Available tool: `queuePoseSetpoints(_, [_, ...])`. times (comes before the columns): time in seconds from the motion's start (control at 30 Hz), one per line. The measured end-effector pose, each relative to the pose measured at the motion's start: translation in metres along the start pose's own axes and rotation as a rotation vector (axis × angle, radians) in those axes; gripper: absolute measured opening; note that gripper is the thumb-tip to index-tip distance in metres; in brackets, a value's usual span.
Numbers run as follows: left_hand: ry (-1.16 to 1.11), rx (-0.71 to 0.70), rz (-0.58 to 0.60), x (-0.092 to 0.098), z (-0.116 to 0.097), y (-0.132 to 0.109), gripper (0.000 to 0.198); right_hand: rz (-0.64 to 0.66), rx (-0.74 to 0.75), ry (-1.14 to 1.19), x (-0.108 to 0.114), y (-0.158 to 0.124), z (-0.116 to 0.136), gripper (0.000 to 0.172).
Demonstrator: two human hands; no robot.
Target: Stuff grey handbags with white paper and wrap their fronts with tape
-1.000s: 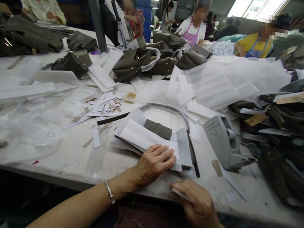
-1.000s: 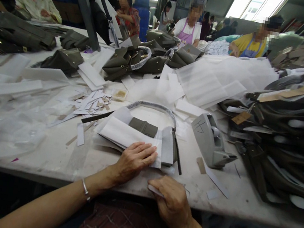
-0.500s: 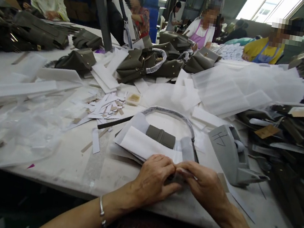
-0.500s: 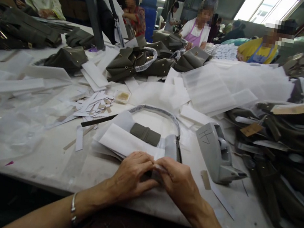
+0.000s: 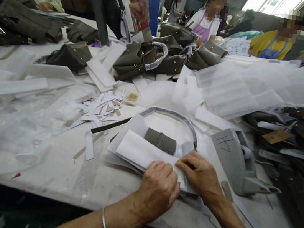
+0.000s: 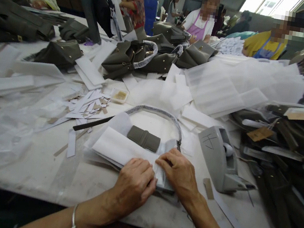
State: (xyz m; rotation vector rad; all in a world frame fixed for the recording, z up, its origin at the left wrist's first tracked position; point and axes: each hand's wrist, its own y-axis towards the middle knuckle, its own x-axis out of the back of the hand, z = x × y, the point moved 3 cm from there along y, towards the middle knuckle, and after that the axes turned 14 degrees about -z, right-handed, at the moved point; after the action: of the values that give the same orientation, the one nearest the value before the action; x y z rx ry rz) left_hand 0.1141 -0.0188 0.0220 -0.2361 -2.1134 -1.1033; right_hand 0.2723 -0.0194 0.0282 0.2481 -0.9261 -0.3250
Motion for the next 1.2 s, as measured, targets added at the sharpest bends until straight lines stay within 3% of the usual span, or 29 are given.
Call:
queuePoseSetpoints(0.2, [0.023,-0.003,0.032,-0.001,0.0,0.001,0.008,-0.235,0.334,0.003,0.01,-0.001,0.013,0.008])
queuePoseSetpoints(0.4, [-0.085,0.062,0.085,0.007,0.0,0.003,0.014,-0.167,0.489,0.051,0.013,0.013,0.028,0.009])
queuePoseSetpoints(0.5, [-0.143,0.093,0.121,0.008,0.001,0.002,0.013,-0.146,0.453,0.044,0.006,0.015,0.022,0.014])
queuePoseSetpoints(0.67, [-0.159,0.077,0.091,0.003,0.005,-0.002,0.006,-0.045,0.264,-0.027,-0.01,0.013,0.002,0.018])
queuePoseSetpoints(0.77, [-0.157,0.022,0.055,0.003,0.007,-0.003,0.003,-0.01,0.176,-0.032,-0.014,0.014,-0.002,0.018])
queuePoseSetpoints(0.83, [-0.148,-0.059,0.033,0.006,0.007,-0.004,0.014,0.004,0.135,-0.03,-0.015,0.014,-0.003,0.017])
queuePoseSetpoints(1.0, [-0.068,-0.261,0.022,0.006,0.006,-0.011,0.022,-0.019,0.112,-0.057,-0.016,0.012,-0.003,0.014])
queuePoseSetpoints(1.2, [-0.075,-0.288,0.112,0.0,0.007,-0.017,0.03,-0.118,0.167,-0.14,-0.017,0.012,-0.003,0.015])
